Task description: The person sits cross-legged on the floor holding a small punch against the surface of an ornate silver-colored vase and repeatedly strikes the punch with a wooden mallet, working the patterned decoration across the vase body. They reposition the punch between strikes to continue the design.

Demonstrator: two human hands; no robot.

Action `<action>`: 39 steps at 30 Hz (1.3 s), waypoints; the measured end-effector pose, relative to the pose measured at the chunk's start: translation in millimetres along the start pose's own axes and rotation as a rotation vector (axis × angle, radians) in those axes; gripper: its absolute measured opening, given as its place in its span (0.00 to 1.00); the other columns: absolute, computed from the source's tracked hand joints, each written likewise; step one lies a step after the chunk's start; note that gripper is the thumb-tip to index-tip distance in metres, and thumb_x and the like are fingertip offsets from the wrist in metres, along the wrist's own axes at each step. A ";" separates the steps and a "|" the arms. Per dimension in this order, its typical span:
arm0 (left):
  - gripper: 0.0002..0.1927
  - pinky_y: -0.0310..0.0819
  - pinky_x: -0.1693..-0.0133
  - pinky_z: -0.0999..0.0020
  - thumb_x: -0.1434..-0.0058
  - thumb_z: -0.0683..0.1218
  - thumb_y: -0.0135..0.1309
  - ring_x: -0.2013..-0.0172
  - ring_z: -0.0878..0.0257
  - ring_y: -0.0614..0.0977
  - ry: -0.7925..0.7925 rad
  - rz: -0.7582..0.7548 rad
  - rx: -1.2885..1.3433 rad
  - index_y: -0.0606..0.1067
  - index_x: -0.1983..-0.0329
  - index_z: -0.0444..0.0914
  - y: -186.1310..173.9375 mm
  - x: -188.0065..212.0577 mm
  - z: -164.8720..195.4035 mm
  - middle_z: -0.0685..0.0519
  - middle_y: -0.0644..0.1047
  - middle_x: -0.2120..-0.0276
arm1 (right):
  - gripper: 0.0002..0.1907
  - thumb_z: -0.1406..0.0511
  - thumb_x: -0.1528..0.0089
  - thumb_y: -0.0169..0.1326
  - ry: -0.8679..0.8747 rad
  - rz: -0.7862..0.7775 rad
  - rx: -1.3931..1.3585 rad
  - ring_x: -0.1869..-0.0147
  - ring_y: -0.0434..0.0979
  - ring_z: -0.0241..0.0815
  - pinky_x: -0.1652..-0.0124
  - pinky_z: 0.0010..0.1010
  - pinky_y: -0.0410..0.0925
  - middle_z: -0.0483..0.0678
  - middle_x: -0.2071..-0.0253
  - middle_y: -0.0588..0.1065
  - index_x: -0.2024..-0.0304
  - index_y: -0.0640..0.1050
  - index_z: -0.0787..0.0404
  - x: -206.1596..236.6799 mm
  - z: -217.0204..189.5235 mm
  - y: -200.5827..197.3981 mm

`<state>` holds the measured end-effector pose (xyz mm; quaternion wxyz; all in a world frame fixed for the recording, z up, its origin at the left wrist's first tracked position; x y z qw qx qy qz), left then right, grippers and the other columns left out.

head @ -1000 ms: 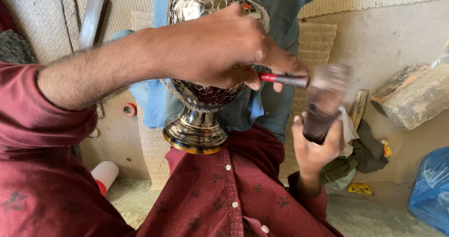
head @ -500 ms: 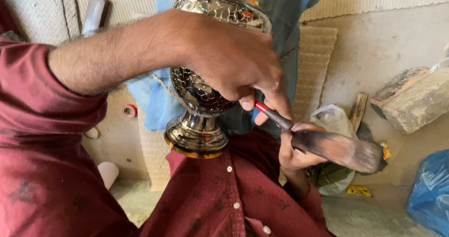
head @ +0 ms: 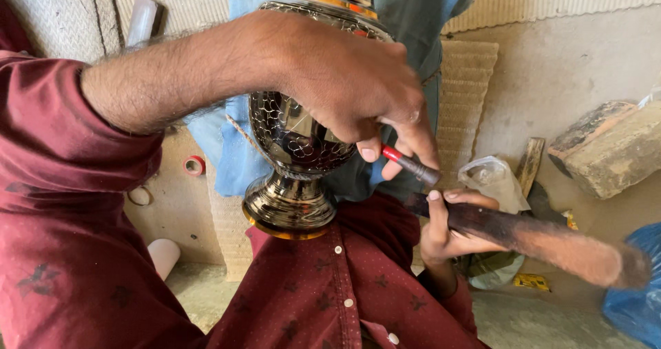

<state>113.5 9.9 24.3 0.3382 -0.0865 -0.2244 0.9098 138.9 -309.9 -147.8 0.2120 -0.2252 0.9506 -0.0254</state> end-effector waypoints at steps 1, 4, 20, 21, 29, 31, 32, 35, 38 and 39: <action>0.32 0.74 0.67 0.56 0.46 0.43 0.60 0.66 0.56 0.85 -0.028 -0.020 0.002 0.73 0.36 0.49 0.8 -0.8 0.1 0.56 0.85 0.64 | 0.53 0.82 0.36 0.59 -0.025 -0.013 0.018 0.55 0.75 0.42 0.51 0.34 0.71 0.54 0.52 0.72 0.22 0.42 0.51 -6.7 -5.4 3.5; 0.32 0.74 0.67 0.56 0.44 0.44 0.59 0.69 0.60 0.85 -0.123 -0.081 0.010 0.72 0.34 0.54 4.7 -1.1 -0.8 0.58 0.86 0.66 | 0.46 0.81 0.45 0.59 -0.295 -0.204 0.278 0.58 0.76 0.49 0.54 0.43 0.71 0.55 0.60 0.73 0.29 0.59 0.46 -24.3 -23.1 16.1; 0.25 0.79 0.65 0.63 0.39 0.39 0.60 0.61 0.58 0.87 -0.266 0.670 -0.272 0.75 0.38 0.44 26.1 40.2 31.0 0.52 0.84 0.55 | 0.57 0.83 0.36 0.58 0.102 -0.436 0.054 0.61 0.75 0.42 0.58 0.32 0.72 0.56 0.60 0.73 0.21 0.36 0.50 -77.9 -0.3 -15.6; 0.23 0.79 0.64 0.61 0.37 0.39 0.61 0.60 0.56 0.86 -0.281 0.747 -0.298 0.75 0.38 0.44 29.1 44.1 34.0 0.51 0.84 0.54 | 0.57 0.84 0.32 0.56 0.199 -0.436 -0.075 0.62 0.76 0.40 0.58 0.30 0.72 0.54 0.60 0.73 0.20 0.34 0.48 -85.3 0.3 -17.3; 0.26 0.79 0.56 0.60 0.31 0.41 0.60 0.52 0.55 0.85 -0.318 0.845 -0.257 0.68 0.31 0.42 42.8 55.8 29.3 0.54 0.82 0.51 | 0.55 0.82 0.34 0.57 -0.060 -0.476 0.077 0.64 0.77 0.42 0.59 0.32 0.72 0.55 0.61 0.74 0.20 0.39 0.46 -150.0 -31.9 -13.9; 0.26 0.80 0.56 0.60 0.30 0.40 0.60 0.52 0.55 0.86 -0.314 0.849 -0.236 0.68 0.31 0.42 44.3 55.7 29.8 0.54 0.82 0.53 | 0.55 0.81 0.35 0.58 -0.145 -0.579 0.139 0.65 0.77 0.43 0.60 0.32 0.72 0.54 0.62 0.74 0.20 0.41 0.45 -162.7 -40.6 -4.3; 0.25 0.80 0.56 0.61 0.29 0.40 0.59 0.52 0.55 0.86 -0.319 0.854 -0.220 0.68 0.31 0.41 45.2 56.0 31.0 0.54 0.82 0.53 | 0.55 0.81 0.36 0.58 -0.207 -0.649 0.195 0.65 0.77 0.43 0.60 0.32 0.71 0.54 0.62 0.74 0.20 0.42 0.45 -169.3 -45.1 0.1; 0.25 0.80 0.57 0.61 0.31 0.37 0.59 0.54 0.54 0.85 -0.359 0.949 -0.259 0.69 0.33 0.41 49.6 55.8 37.6 0.53 0.82 0.53 | 0.55 0.80 0.37 0.59 -0.268 -0.800 0.251 0.65 0.77 0.44 0.62 0.33 0.71 0.54 0.63 0.74 0.20 0.44 0.44 -184.3 -54.7 14.4; 0.26 0.81 0.57 0.64 0.35 0.33 0.58 0.56 0.57 0.86 -0.472 1.053 -0.298 0.71 0.34 0.41 58.7 56.4 43.6 0.54 0.82 0.56 | 0.47 0.79 0.31 0.58 -0.015 -0.816 -0.028 0.63 0.76 0.39 0.60 0.26 0.71 0.50 0.60 0.74 0.21 0.47 0.47 -197.7 -64.7 25.5; 0.26 0.81 0.57 0.66 0.35 0.32 0.58 0.57 0.58 0.86 -0.487 1.095 -0.304 0.70 0.35 0.40 61.9 57.0 45.1 0.54 0.82 0.57 | 0.45 0.79 0.31 0.58 -0.011 -0.849 0.011 0.62 0.77 0.39 0.59 0.25 0.71 0.50 0.59 0.74 0.22 0.49 0.50 -204.9 -69.7 28.9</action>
Point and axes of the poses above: each hand's wrist, its own x-axis away from the middle knuckle, its own y-axis out of the palm, z = x × y, the point moved 3 cm from there along -x, towards the middle knuckle
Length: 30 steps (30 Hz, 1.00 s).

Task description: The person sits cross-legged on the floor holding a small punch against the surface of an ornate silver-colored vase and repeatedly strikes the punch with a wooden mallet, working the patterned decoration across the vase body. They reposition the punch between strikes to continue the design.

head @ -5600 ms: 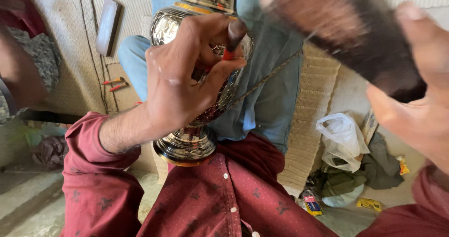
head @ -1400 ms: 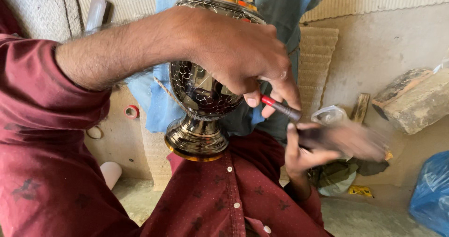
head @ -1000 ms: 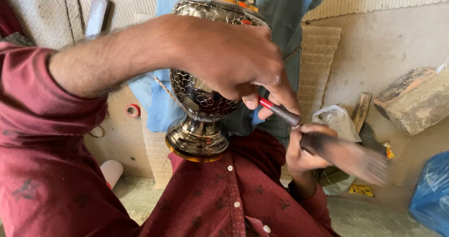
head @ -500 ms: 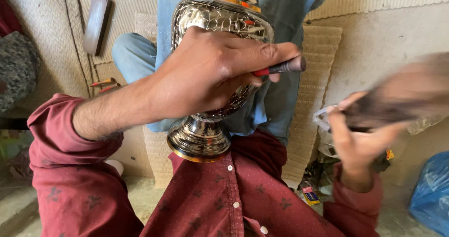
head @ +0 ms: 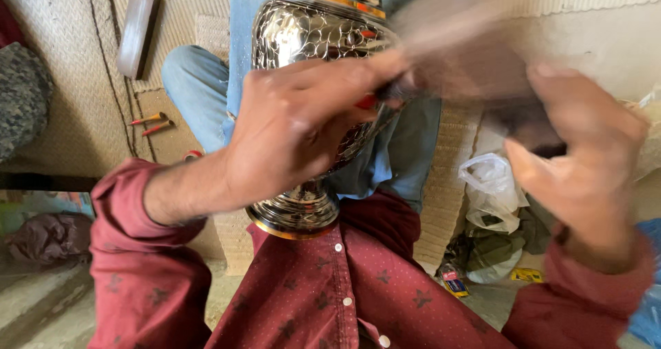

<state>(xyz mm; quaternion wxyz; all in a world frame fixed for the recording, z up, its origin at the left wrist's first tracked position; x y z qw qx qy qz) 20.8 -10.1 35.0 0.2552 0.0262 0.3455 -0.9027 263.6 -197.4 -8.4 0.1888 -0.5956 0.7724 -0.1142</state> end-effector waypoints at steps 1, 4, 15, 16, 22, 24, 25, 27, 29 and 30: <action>0.27 0.82 0.57 0.67 0.36 0.31 0.58 0.57 0.60 0.87 -0.019 0.041 -0.005 0.70 0.35 0.40 0.4 3.8 0.6 0.54 0.82 0.57 | 0.42 0.78 0.31 0.59 0.018 -0.034 0.031 0.61 0.77 0.39 0.58 0.25 0.72 0.49 0.59 0.75 0.23 0.52 0.53 -7.4 -5.5 -4.3; 0.25 0.84 0.56 0.71 0.35 0.29 0.58 0.57 0.62 0.87 -0.041 0.183 0.053 0.68 0.37 0.36 2.5 15.9 3.4 0.51 0.82 0.54 | 0.37 0.77 0.35 0.61 0.035 -0.169 0.196 0.61 0.77 0.40 0.58 0.25 0.72 0.50 0.59 0.75 0.27 0.60 0.61 -32.1 -22.3 -19.7; 0.22 0.75 0.71 0.77 0.34 0.30 0.62 0.71 0.69 0.79 -0.248 0.361 0.367 0.64 0.42 0.27 12.8 29.8 -13.6 0.47 0.81 0.59 | 0.41 0.79 0.35 0.61 -0.173 -0.335 0.641 0.55 0.79 0.47 0.57 0.31 0.71 0.57 0.51 0.73 0.25 0.57 0.60 -47.8 -48.9 -25.5; 0.22 0.77 0.68 0.78 0.29 0.31 0.61 0.67 0.70 0.79 -0.219 0.371 0.427 0.63 0.40 0.30 9.0 27.4 -13.6 0.49 0.79 0.57 | 0.41 0.79 0.35 0.61 -0.189 -0.305 0.666 0.54 0.79 0.47 0.56 0.32 0.71 0.58 0.50 0.73 0.25 0.57 0.59 -41.7 -46.0 -29.1; 0.25 0.80 0.61 0.72 0.34 0.33 0.62 0.52 0.63 0.85 -0.006 -0.020 0.335 0.67 0.37 0.35 -10.2 -13.0 -13.1 0.49 0.79 0.48 | 0.44 0.81 0.31 0.56 0.051 0.150 0.210 0.59 0.78 0.42 0.57 0.29 0.75 0.54 0.54 0.74 0.21 0.48 0.57 35.1 15.0 9.8; 0.28 0.82 0.50 0.66 0.39 0.34 0.63 0.47 0.59 0.85 0.139 -0.178 0.230 0.70 0.36 0.39 -5.5 -28.8 -10.4 0.52 0.81 0.49 | 0.45 0.83 0.31 0.57 0.190 0.331 -0.009 0.60 0.76 0.39 0.57 0.28 0.74 0.52 0.56 0.74 0.21 0.47 0.61 69.9 37.8 40.7; 0.27 0.81 0.54 0.65 0.39 0.34 0.62 0.51 0.59 0.85 0.155 -0.274 0.220 0.71 0.37 0.40 -1.0 -36.2 -10.7 0.52 0.82 0.51 | 0.45 0.83 0.31 0.59 0.253 0.412 -0.084 0.60 0.75 0.38 0.56 0.28 0.74 0.52 0.57 0.73 0.21 0.48 0.63 87.3 46.1 56.8; 0.27 0.80 0.63 0.63 0.40 0.34 0.61 0.58 0.59 0.86 0.192 -0.464 0.200 0.74 0.38 0.43 8.7 -49.2 -11.9 0.53 0.84 0.56 | 0.46 0.83 0.34 0.60 0.290 0.488 -0.133 0.56 0.75 0.37 0.52 0.28 0.73 0.51 0.57 0.73 0.23 0.48 0.63 114.5 55.8 86.5; 0.30 0.77 0.62 0.58 0.46 0.39 0.64 0.57 0.54 0.85 0.349 -0.539 0.209 0.74 0.37 0.42 10.1 -59.4 -11.9 0.49 0.84 0.53 | 0.49 0.83 0.37 0.59 0.325 0.547 -0.187 0.55 0.75 0.37 0.51 0.28 0.72 0.52 0.56 0.72 0.23 0.45 0.63 134.4 60.0 107.4; 0.32 0.76 0.62 0.56 0.48 0.41 0.65 0.57 0.51 0.85 0.428 -0.576 0.213 0.74 0.37 0.41 10.8 -63.5 -12.1 0.47 0.83 0.51 | 0.49 0.83 0.37 0.59 0.345 0.567 -0.184 0.55 0.74 0.37 0.51 0.28 0.71 0.52 0.57 0.72 0.23 0.46 0.63 142.0 60.1 114.5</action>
Point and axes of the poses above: each hand's wrist, its own x-axis away from the middle knuckle, its own y-axis out of the palm, z = x × y, the point moved 3 cm from there along -x, towards the middle knuckle
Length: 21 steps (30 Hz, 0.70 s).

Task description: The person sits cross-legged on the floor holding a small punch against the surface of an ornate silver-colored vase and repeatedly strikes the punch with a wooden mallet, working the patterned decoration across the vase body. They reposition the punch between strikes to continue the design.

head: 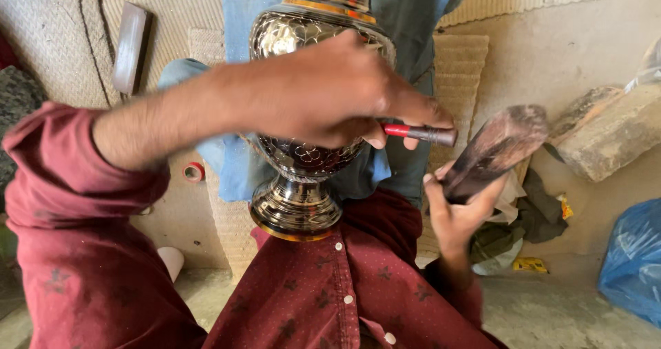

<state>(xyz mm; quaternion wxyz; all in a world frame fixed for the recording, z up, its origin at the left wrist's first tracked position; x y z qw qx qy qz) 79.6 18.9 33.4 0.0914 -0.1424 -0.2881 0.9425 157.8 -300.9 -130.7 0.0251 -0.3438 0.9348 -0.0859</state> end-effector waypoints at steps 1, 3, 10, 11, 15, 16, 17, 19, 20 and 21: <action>0.33 0.76 0.62 0.55 0.48 0.41 0.65 0.58 0.51 0.85 0.004 -0.058 0.034 0.74 0.36 0.41 -0.6 -2.9 -3.7 0.47 0.83 0.53 | 0.49 0.83 0.38 0.59 0.018 0.022 0.004 0.55 0.73 0.38 0.51 0.29 0.70 0.52 0.57 0.72 0.23 0.47 0.62 7.8 2.5 0.6; 0.33 0.75 0.61 0.51 0.47 0.42 0.65 0.60 0.51 0.85 0.013 -0.174 0.098 0.74 0.35 0.42 -1.5 -7.3 -11.1 0.47 0.84 0.57 | 0.52 0.83 0.37 0.59 -0.088 0.098 0.019 0.55 0.73 0.39 0.51 0.29 0.71 0.52 0.55 0.72 0.22 0.43 0.59 18.6 1.1 0.9; 0.31 0.74 0.61 0.56 0.43 0.43 0.62 0.60 0.57 0.86 0.080 -0.309 0.204 0.72 0.34 0.42 5.8 -13.8 -16.4 0.52 0.84 0.55 | 0.56 0.82 0.34 0.60 -0.313 0.308 -0.006 0.59 0.71 0.39 0.55 0.30 0.71 0.49 0.54 0.71 0.22 0.38 0.50 32.2 -9.3 2.3; 0.31 0.72 0.61 0.56 0.43 0.43 0.61 0.61 0.59 0.86 0.053 -0.341 0.215 0.72 0.34 0.43 6.7 -14.6 -16.8 0.55 0.85 0.57 | 0.55 0.82 0.35 0.60 -0.335 0.300 0.033 0.59 0.72 0.39 0.54 0.31 0.72 0.50 0.53 0.72 0.22 0.39 0.50 32.7 -11.6 4.1; 0.29 0.73 0.64 0.60 0.45 0.42 0.61 0.62 0.62 0.86 0.111 -0.416 0.228 0.73 0.38 0.42 5.8 -18.2 -12.7 0.59 0.86 0.60 | 0.32 0.81 0.41 0.59 -0.318 0.133 0.379 0.58 0.75 0.46 0.54 0.40 0.70 0.52 0.57 0.72 0.40 0.61 0.56 29.9 -16.0 13.9; 0.28 0.72 0.64 0.60 0.44 0.42 0.59 0.62 0.63 0.86 0.092 -0.479 0.237 0.74 0.37 0.44 6.0 -19.3 -13.4 0.61 0.86 0.60 | 0.25 0.81 0.44 0.59 -0.287 0.107 0.464 0.59 0.74 0.48 0.55 0.44 0.68 0.52 0.61 0.72 0.50 0.69 0.56 29.2 -15.0 16.2; 0.28 0.72 0.64 0.60 0.42 0.41 0.57 0.62 0.64 0.86 0.069 -0.539 0.246 0.74 0.36 0.47 6.6 -19.6 -13.7 0.62 0.86 0.60 | 0.21 0.80 0.43 0.59 -0.305 0.139 0.427 0.58 0.75 0.47 0.55 0.42 0.69 0.51 0.60 0.72 0.51 0.70 0.60 29.8 -14.9 16.3; 0.28 0.72 0.64 0.59 0.42 0.41 0.56 0.63 0.63 0.86 0.055 -0.613 0.263 0.75 0.36 0.49 9.2 -21.1 -13.1 0.63 0.86 0.61 | 0.15 0.77 0.40 0.58 -0.338 0.200 0.357 0.56 0.75 0.45 0.56 0.38 0.70 0.50 0.59 0.74 0.52 0.70 0.67 31.4 -11.9 16.9; 0.27 0.73 0.65 0.59 0.43 0.41 0.57 0.64 0.62 0.85 0.065 -0.627 0.262 0.75 0.37 0.48 9.9 -23.2 -13.4 0.62 0.86 0.61 | 0.17 0.77 0.39 0.58 -0.368 0.209 0.359 0.56 0.75 0.45 0.56 0.36 0.71 0.50 0.58 0.73 0.50 0.68 0.66 32.3 -9.5 17.5; 0.27 0.73 0.65 0.60 0.43 0.42 0.58 0.64 0.60 0.85 0.074 -0.642 0.264 0.75 0.38 0.48 11.4 -24.2 -12.9 0.61 0.86 0.62 | 0.19 0.77 0.38 0.59 -0.396 0.218 0.362 0.56 0.75 0.45 0.56 0.35 0.71 0.51 0.57 0.73 0.48 0.67 0.65 33.8 -6.2 18.2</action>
Point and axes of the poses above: each hand's wrist, its own x-axis away from the middle knuckle, its own y-axis out of the palm, z = x × y, the point moved 3 cm from there along -x, towards the middle knuckle
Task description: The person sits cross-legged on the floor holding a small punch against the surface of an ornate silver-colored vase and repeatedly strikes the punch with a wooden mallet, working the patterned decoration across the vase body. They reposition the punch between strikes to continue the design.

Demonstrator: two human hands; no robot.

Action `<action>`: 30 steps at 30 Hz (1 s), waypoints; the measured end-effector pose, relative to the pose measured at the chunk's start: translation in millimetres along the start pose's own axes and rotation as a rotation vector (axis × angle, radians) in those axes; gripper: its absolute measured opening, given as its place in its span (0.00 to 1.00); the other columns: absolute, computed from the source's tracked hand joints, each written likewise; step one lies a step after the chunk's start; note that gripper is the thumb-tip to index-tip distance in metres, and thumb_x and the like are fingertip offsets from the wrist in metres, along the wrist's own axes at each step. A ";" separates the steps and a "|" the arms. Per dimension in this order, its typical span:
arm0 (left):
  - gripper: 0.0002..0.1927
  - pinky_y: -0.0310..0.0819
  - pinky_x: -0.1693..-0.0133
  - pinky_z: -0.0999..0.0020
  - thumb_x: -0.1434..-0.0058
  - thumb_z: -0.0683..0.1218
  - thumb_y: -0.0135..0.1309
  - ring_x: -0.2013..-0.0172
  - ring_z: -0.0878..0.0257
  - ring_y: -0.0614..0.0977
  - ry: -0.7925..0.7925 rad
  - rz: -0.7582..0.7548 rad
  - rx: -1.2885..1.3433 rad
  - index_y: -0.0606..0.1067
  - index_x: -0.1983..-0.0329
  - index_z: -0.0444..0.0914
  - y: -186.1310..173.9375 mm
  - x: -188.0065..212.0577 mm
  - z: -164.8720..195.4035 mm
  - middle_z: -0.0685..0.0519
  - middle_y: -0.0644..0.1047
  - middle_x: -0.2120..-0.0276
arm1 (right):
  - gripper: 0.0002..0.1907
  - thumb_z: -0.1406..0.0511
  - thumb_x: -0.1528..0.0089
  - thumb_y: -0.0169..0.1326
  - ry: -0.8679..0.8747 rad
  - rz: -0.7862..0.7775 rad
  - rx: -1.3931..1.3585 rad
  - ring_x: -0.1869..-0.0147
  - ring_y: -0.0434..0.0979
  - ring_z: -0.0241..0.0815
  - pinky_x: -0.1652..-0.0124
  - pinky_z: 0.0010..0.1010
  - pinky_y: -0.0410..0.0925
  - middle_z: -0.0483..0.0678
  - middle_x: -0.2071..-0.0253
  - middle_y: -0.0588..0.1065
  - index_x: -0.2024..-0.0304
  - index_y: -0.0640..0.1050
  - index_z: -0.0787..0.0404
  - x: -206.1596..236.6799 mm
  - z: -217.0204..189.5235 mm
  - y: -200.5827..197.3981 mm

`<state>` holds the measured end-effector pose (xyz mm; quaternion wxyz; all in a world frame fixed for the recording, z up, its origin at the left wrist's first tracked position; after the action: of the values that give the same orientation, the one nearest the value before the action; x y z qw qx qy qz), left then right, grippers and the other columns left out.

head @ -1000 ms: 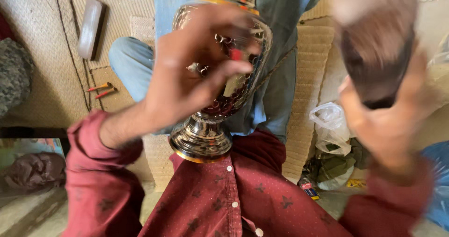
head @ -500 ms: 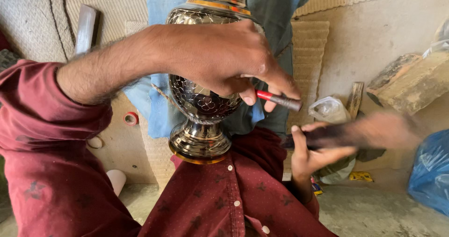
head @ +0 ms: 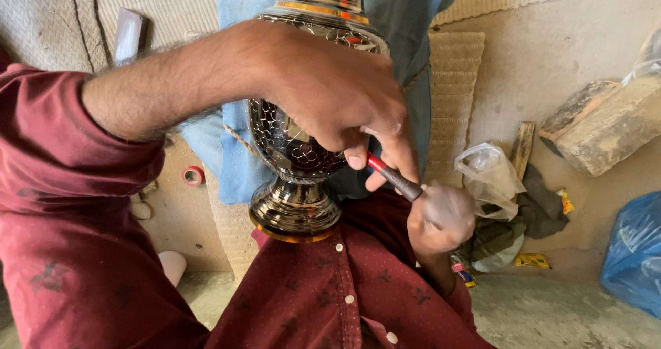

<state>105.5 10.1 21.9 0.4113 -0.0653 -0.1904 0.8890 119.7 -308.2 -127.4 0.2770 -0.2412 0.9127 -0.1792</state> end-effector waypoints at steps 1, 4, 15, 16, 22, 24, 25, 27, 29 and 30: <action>0.26 0.74 0.64 0.59 0.43 0.42 0.58 0.63 0.59 0.85 0.067 0.006 0.007 0.76 0.40 0.46 -1.3 -1.1 1.2 0.61 0.86 0.61 | 0.20 0.77 0.36 0.59 -0.027 0.015 0.003 0.56 0.75 0.45 0.57 0.33 0.71 0.52 0.55 0.73 0.46 0.66 0.64 2.7 2.8 0.5; 0.23 0.75 0.64 0.59 0.43 0.41 0.58 0.61 0.59 0.85 0.134 -0.002 0.034 0.77 0.42 0.44 -1.2 -4.0 3.3 0.61 0.86 0.60 | 0.25 0.78 0.33 0.60 -0.099 0.042 0.008 0.55 0.76 0.45 0.57 0.29 0.73 0.53 0.51 0.72 0.41 0.62 0.61 12.1 12.3 1.8; 0.30 0.76 0.58 0.62 0.43 0.44 0.59 0.57 0.65 0.85 -0.080 -0.065 0.073 0.74 0.35 0.52 -9.8 -9.9 -8.3 0.65 0.86 0.59 | 0.39 0.83 0.40 0.56 0.089 0.006 -0.054 0.56 0.74 0.48 0.53 0.38 0.71 0.54 0.50 0.70 0.32 0.54 0.64 22.1 21.2 4.2; 0.29 0.76 0.58 0.63 0.44 0.44 0.59 0.57 0.65 0.85 -0.055 -0.073 0.080 0.74 0.37 0.50 -9.7 -10.9 -8.5 0.65 0.86 0.59 | 0.38 0.83 0.41 0.56 0.092 0.007 -0.050 0.58 0.73 0.48 0.55 0.37 0.70 0.53 0.52 0.71 0.33 0.56 0.62 19.4 18.2 1.5; 0.21 0.75 0.57 0.63 0.42 0.45 0.59 0.55 0.67 0.85 -0.006 -0.163 0.107 0.79 0.44 0.48 -8.7 -11.4 -8.6 0.66 0.86 0.55 | 0.36 0.80 0.32 0.60 -0.048 0.109 -0.157 0.55 0.77 0.40 0.56 0.25 0.74 0.52 0.47 0.70 0.33 0.52 0.61 5.5 3.6 0.7; 0.21 0.75 0.59 0.63 0.42 0.45 0.58 0.56 0.67 0.85 -0.035 -0.173 0.109 0.79 0.44 0.49 -8.3 -9.4 -8.3 0.67 0.86 0.56 | 0.30 0.82 0.43 0.58 -0.075 -0.005 0.062 0.58 0.76 0.49 0.60 0.35 0.72 0.54 0.54 0.72 0.43 0.63 0.62 3.4 4.9 6.0; 0.23 0.76 0.60 0.63 0.43 0.44 0.58 0.58 0.67 0.85 -0.028 -0.132 0.097 0.78 0.42 0.49 -8.3 -8.4 -7.1 0.66 0.86 0.58 | 0.28 0.83 0.48 0.57 -0.088 -0.061 0.171 0.60 0.77 0.54 0.61 0.40 0.71 0.54 0.58 0.73 0.48 0.68 0.61 3.7 6.4 8.7; 0.26 0.76 0.63 0.62 0.44 0.43 0.58 0.61 0.65 0.85 -0.021 -0.043 0.066 0.75 0.40 0.49 -9.2 -3.8 -4.9 0.64 0.86 0.61 | 0.26 0.81 0.40 0.57 0.003 0.021 -0.030 0.59 0.76 0.49 0.57 0.37 0.72 0.52 0.55 0.73 0.43 0.67 0.61 4.9 13.1 6.1; 0.29 0.75 0.65 0.61 0.42 0.42 0.56 0.62 0.66 0.86 -0.064 0.030 0.055 0.75 0.36 0.53 -5.7 1.5 -3.1 0.63 0.86 0.61 | 0.29 0.76 0.39 0.60 -0.061 0.072 0.106 0.56 0.74 0.51 0.54 0.38 0.72 0.57 0.53 0.70 0.39 0.63 0.66 6.2 14.7 3.2; 0.30 0.74 0.66 0.60 0.41 0.41 0.55 0.63 0.67 0.87 -0.086 0.065 0.037 0.75 0.35 0.54 -5.8 4.4 -2.9 0.63 0.86 0.61 | 0.35 0.72 0.41 0.63 -0.184 0.092 0.338 0.54 0.73 0.55 0.53 0.40 0.71 0.62 0.52 0.68 0.37 0.60 0.70 6.2 12.4 2.4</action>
<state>107.5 17.6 21.7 0.3749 -0.0254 -0.1891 0.9072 121.7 -312.1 -140.8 0.4036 -0.1645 0.8505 -0.2944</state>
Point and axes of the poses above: each hand's wrist, its own x-axis away from the middle knuckle, its own y-axis out of the palm, z = x × y, the point moved 3 cm from there along -x, towards the middle knuckle
